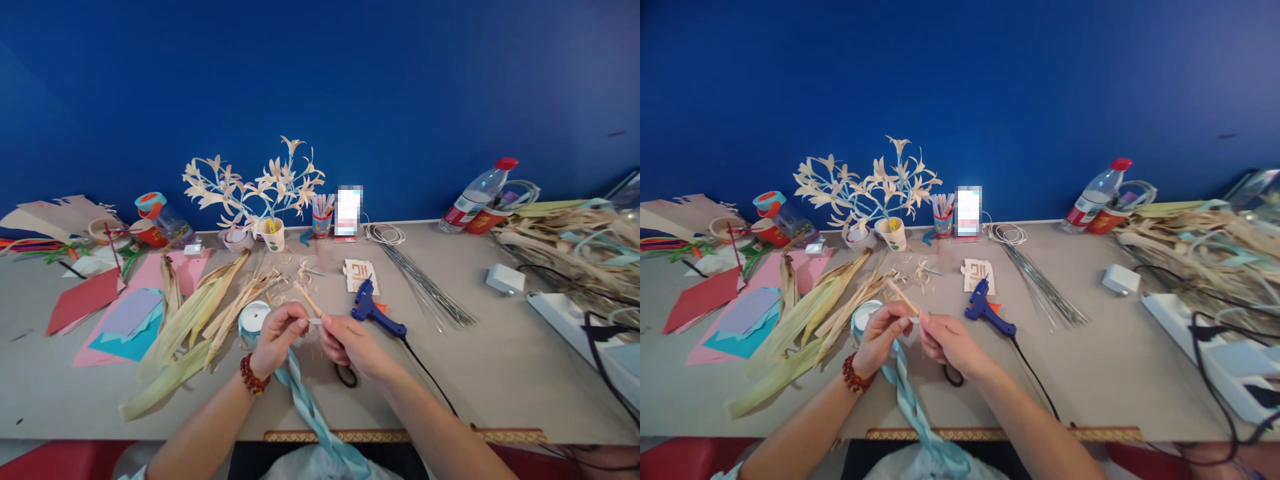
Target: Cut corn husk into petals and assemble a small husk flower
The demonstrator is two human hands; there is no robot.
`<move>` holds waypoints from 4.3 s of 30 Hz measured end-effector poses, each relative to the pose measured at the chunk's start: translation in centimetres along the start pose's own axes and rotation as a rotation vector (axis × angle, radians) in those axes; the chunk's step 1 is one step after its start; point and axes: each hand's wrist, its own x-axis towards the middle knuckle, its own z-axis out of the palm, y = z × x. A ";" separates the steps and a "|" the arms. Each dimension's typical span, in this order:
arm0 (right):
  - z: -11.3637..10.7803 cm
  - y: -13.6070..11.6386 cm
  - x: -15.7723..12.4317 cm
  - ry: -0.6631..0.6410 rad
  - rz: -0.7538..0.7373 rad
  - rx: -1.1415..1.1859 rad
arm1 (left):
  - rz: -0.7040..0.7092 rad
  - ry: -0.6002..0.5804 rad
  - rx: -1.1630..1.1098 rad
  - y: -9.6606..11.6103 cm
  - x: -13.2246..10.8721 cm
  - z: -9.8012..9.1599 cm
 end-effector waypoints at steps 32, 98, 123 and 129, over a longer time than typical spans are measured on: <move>0.8 -1.1 -3.6 0.527 -0.529 -1.169 | -0.162 0.094 -0.420 0.0 -0.7 2.0; 1.6 3.9 -3.8 0.323 0.010 -0.217 | -0.393 0.233 -0.735 2.6 0.8 1.4; 1.0 4.3 -3.7 0.424 -0.026 -0.396 | -0.395 0.256 -0.688 2.1 0.9 1.3; 1.1 4.3 -3.9 0.497 -0.084 -0.283 | -0.385 0.243 -0.682 2.0 0.9 1.2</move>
